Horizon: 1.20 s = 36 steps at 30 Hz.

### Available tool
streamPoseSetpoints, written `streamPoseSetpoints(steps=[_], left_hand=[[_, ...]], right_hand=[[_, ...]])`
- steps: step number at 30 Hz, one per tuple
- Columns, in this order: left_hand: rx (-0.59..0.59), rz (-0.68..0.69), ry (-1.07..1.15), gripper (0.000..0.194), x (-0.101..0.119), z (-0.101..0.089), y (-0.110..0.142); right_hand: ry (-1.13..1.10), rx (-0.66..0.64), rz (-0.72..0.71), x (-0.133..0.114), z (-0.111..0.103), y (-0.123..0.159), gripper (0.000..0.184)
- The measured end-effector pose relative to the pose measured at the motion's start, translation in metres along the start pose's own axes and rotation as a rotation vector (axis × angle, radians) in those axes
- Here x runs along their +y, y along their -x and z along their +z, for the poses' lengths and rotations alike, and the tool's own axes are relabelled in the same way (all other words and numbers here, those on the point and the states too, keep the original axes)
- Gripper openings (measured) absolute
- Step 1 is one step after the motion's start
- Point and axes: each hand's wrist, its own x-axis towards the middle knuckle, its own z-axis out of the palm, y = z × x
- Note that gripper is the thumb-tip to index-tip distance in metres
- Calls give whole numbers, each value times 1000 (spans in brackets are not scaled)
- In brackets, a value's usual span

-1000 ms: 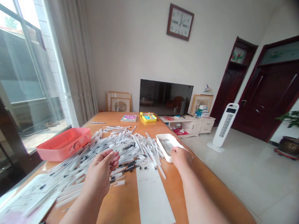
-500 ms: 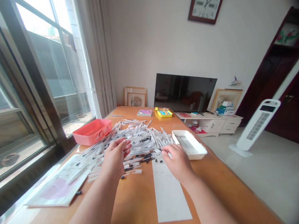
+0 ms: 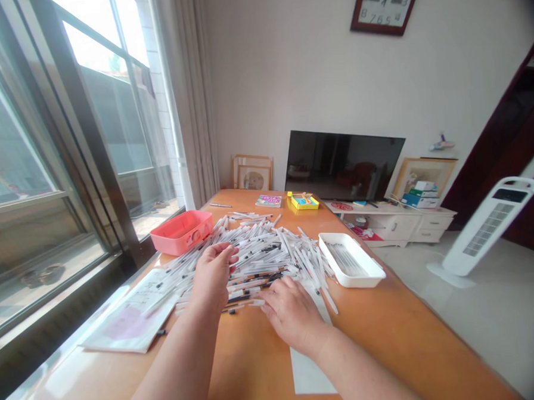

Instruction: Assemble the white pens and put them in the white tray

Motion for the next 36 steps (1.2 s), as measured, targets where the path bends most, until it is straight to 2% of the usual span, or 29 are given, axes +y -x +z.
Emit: streamPoseSetpoints(steps=[6,11,15,20,25,30,36], left_hand=[[-97,156,-313,28,-11,-9,-10],[-201,324,-919,11,-27,-18,-21],[-283,371,-1224,18,-32,-19,-22],[-377,434,-1356,24,-30,-12,-14],[-449,488,-1380,27,-33,-5,-7],[-473,596,-1388,20,-40,7,2],[-453,639,-1418,20,-50,17,5]], right_hand=[[42,1,12,-1,7,0,20],[52,3,64,5,13,-1,9],[26,7,94,11,13,-1,7],[14,32,143,19,6,0,9],[-23,129,222,36,-4,-1,8],[-50,206,323,52,-5,-3,11],[-95,265,335,55,-7,-3,12]])
